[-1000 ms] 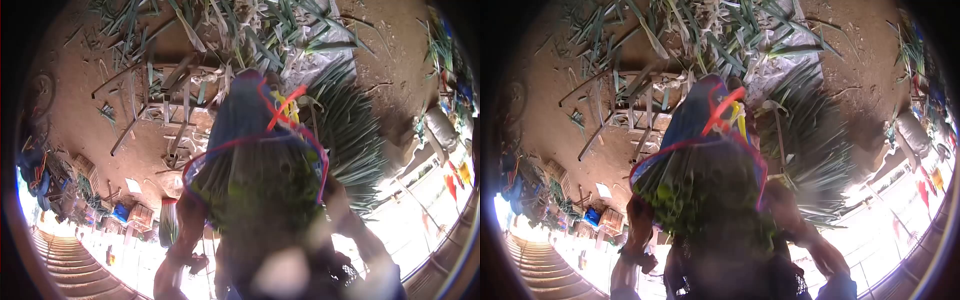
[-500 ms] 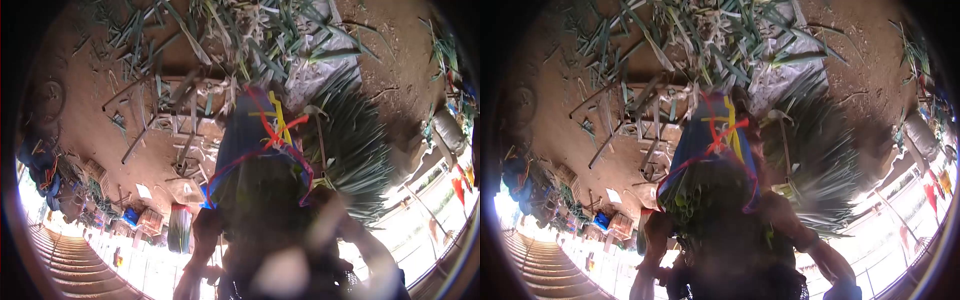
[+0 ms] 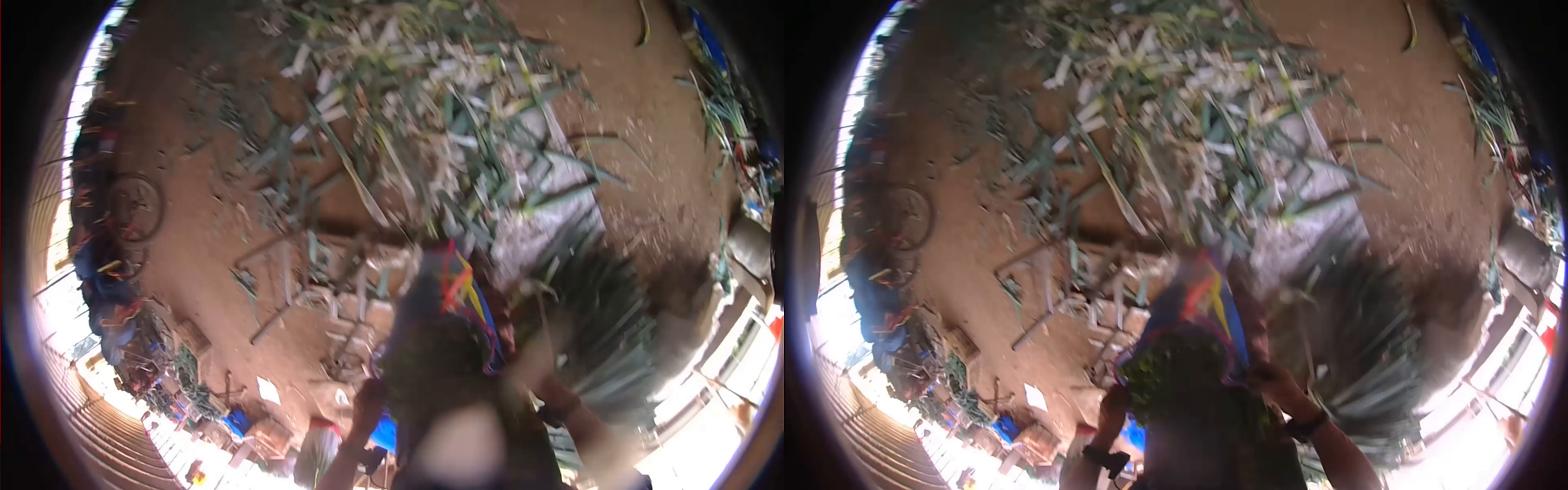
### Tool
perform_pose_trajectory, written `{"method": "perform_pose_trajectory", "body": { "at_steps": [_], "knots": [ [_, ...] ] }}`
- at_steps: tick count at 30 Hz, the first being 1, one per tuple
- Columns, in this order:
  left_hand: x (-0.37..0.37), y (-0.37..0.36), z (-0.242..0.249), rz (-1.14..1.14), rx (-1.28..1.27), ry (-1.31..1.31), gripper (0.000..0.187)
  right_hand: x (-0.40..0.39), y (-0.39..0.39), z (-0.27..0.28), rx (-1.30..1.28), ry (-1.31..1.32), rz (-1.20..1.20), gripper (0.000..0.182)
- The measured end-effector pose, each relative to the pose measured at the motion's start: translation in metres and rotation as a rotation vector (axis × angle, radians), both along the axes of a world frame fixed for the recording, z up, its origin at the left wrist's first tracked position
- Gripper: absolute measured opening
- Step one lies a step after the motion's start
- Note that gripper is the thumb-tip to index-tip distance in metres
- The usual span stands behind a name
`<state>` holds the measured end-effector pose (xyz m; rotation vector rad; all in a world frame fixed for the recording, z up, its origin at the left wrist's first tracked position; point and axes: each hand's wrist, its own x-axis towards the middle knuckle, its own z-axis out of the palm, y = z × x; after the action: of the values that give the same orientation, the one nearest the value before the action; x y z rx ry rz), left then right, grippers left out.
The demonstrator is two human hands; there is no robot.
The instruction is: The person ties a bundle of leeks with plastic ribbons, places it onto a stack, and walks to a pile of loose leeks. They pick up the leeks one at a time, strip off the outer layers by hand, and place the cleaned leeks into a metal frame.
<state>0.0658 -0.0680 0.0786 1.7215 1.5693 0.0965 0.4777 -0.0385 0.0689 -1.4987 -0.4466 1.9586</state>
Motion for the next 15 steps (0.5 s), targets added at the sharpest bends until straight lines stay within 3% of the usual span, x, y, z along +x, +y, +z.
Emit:
{"method": "perform_pose_trajectory", "body": {
  "at_steps": [1, 2, 3, 4, 5, 7, 8, 10, 12, 15],
  "knots": [
    [-0.006, 0.005, 0.0, -0.02, 0.002, -0.003, 0.013, 0.007, 0.007, -0.002, -0.169, 0.084, -0.094, 0.025],
    [-0.002, 0.014, -0.001, 0.24, -0.293, 0.128, 0.016, 0.015, 0.011, -0.007, -0.338, 0.17, -0.175, 0.023],
    [-0.029, 0.005, -0.031, -0.32, 0.091, 0.222, 0.017, 0.025, -0.004, -0.027, -0.242, 0.146, -0.128, 0.02],
    [0.003, 0.047, 0.003, 0.247, -0.372, 0.125, 0.02, 0.028, -0.001, -0.048, -0.146, 0.119, -0.084, 0.017],
    [-0.001, 0.045, -0.005, 0.204, -0.165, 0.093, 0.021, 0.028, 0.007, -0.049, -0.112, 0.093, -0.038, 0.017],
    [-0.002, 0.054, -0.024, 0.154, 0.014, -0.028, 0.018, 0.024, 0.033, -0.038, -0.068, 0.061, 0.023, 0.018],
    [-0.005, 0.072, -0.038, 0.165, 0.055, -0.015, 0.018, 0.021, 0.042, -0.032, -0.05, 0.054, 0.045, 0.018],
    [-0.004, 0.083, -0.056, -0.103, -0.093, 0.158, 0.015, 0.018, 0.058, -0.018, -0.014, 0.036, 0.097, 0.018],
    [0.011, 0.105, -0.04, 0.018, -0.026, 0.011, 0.013, 0.016, 0.073, -0.006, 0.031, 0.022, 0.158, 0.019],
    [0.004, 0.097, -0.086, -0.003, 0.127, 0.182, 0.013, 0.01, 0.09, 0.01, 0.101, -0.01, 0.235, 0.019]
  ]
}}
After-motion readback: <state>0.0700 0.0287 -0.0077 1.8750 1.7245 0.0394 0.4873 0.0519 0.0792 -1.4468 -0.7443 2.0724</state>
